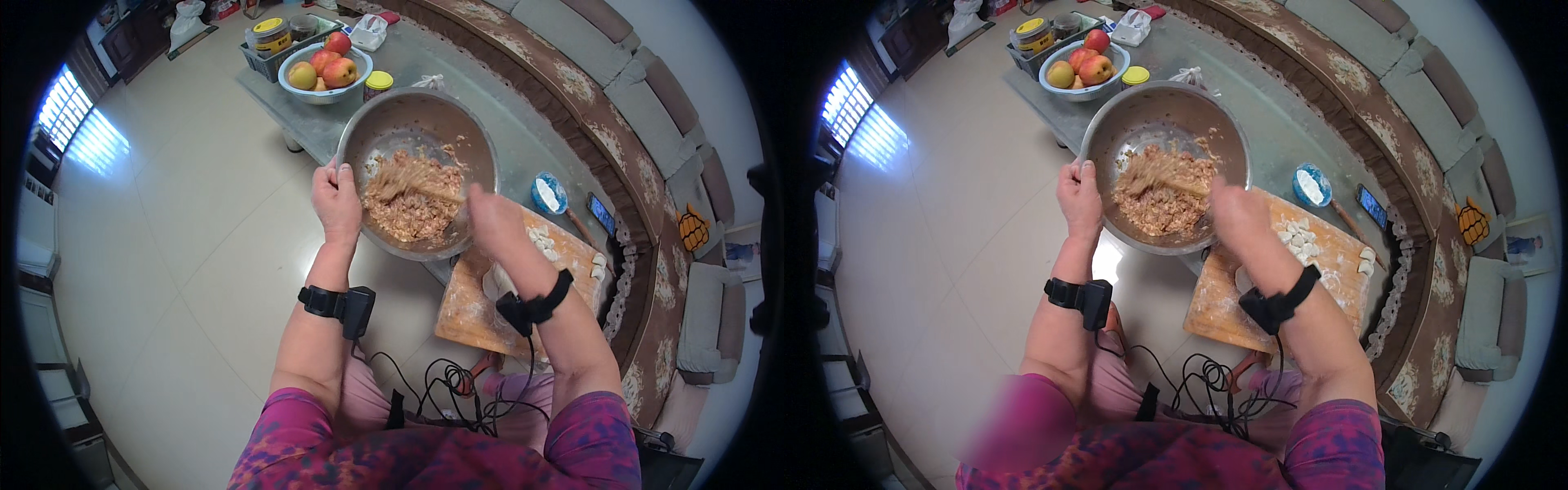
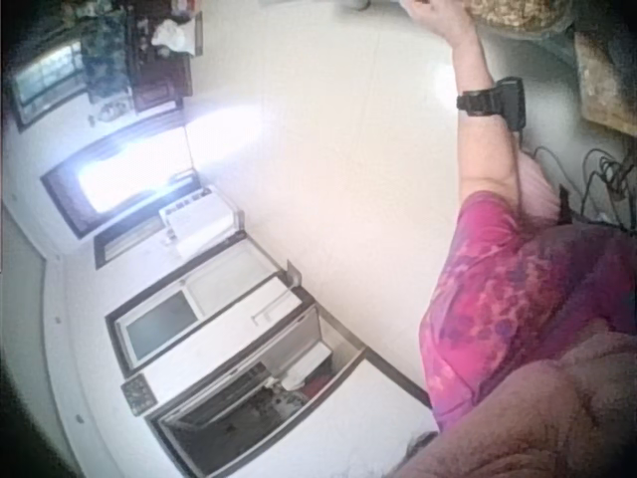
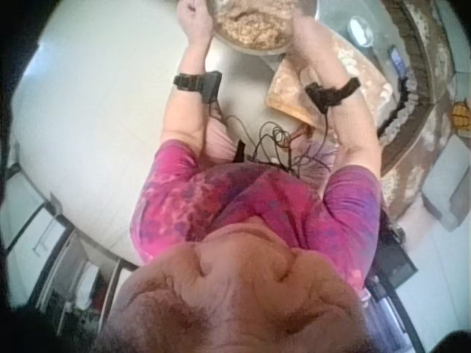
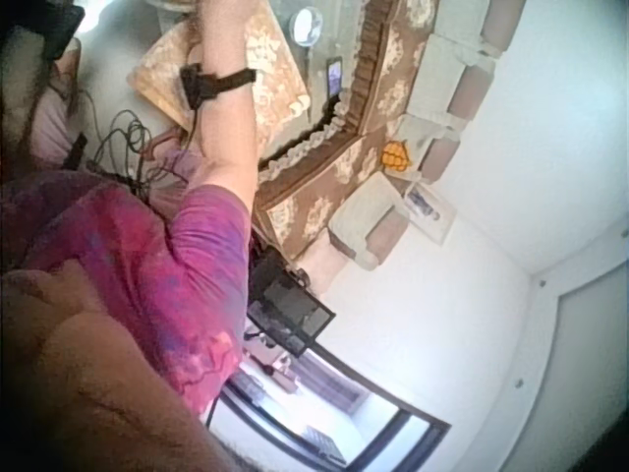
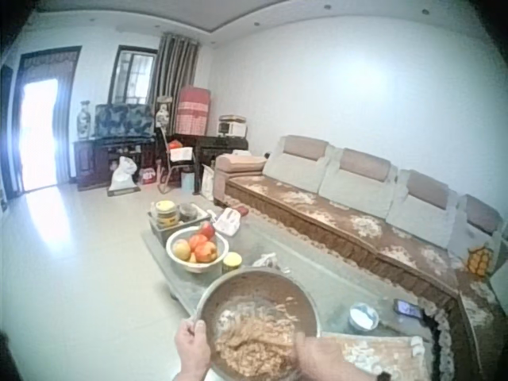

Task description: The person sits on the floor and makes dumplings by hand. They place filling into dough wrappers using chopsticks, then fold and seal each dumpling, placing them on a wooden board.

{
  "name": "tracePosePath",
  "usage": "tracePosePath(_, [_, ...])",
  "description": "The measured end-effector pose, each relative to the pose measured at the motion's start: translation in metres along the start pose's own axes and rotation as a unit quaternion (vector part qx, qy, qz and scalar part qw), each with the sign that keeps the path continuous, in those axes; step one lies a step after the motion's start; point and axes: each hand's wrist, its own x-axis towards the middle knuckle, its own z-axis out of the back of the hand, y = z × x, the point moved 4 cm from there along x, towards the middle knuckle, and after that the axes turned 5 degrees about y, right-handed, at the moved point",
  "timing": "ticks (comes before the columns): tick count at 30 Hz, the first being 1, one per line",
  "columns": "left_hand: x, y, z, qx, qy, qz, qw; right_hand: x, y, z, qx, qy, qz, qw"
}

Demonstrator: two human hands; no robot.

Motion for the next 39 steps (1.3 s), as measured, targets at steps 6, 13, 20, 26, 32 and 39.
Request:
tracePosePath(6, [-0.012, 0.002, 0.008, 0.013, -0.013, -0.014, 1.0, -0.062, 0.008, 0.012, -0.079, 0.118, -0.04, 0.989])
tracePosePath(13, [-0.008, -0.016, 0.027, 0.015, -0.013, -0.013, 1.0, -0.022, 0.06, 0.038, -0.052, -0.043, -0.002, 0.998])
tracePosePath(20, [-0.014, -0.026, 0.038, 0.021, -0.003, -0.042, 0.999, -0.059, 0.08, 0.012, -0.004, 0.19, 0.031, 0.981])
tracePosePath(26, [-0.017, -0.023, 0.046, 0.022, -0.006, -0.016, 1.0, -0.043, 0.043, 0.03, -0.015, 0.086, -0.133, 0.987])
tracePosePath(32, [-0.011, -0.009, 0.048, 0.01, -0.025, -0.007, 1.0, -0.041, 0.083, 0.02, 0.098, 0.101, 0.002, 0.99])
tracePosePath(39, [-0.017, -0.012, 0.035, 0.016, 0.001, -0.051, 0.999, -0.052, 0.062, 0.021, 0.014, 0.274, -0.12, 0.954])
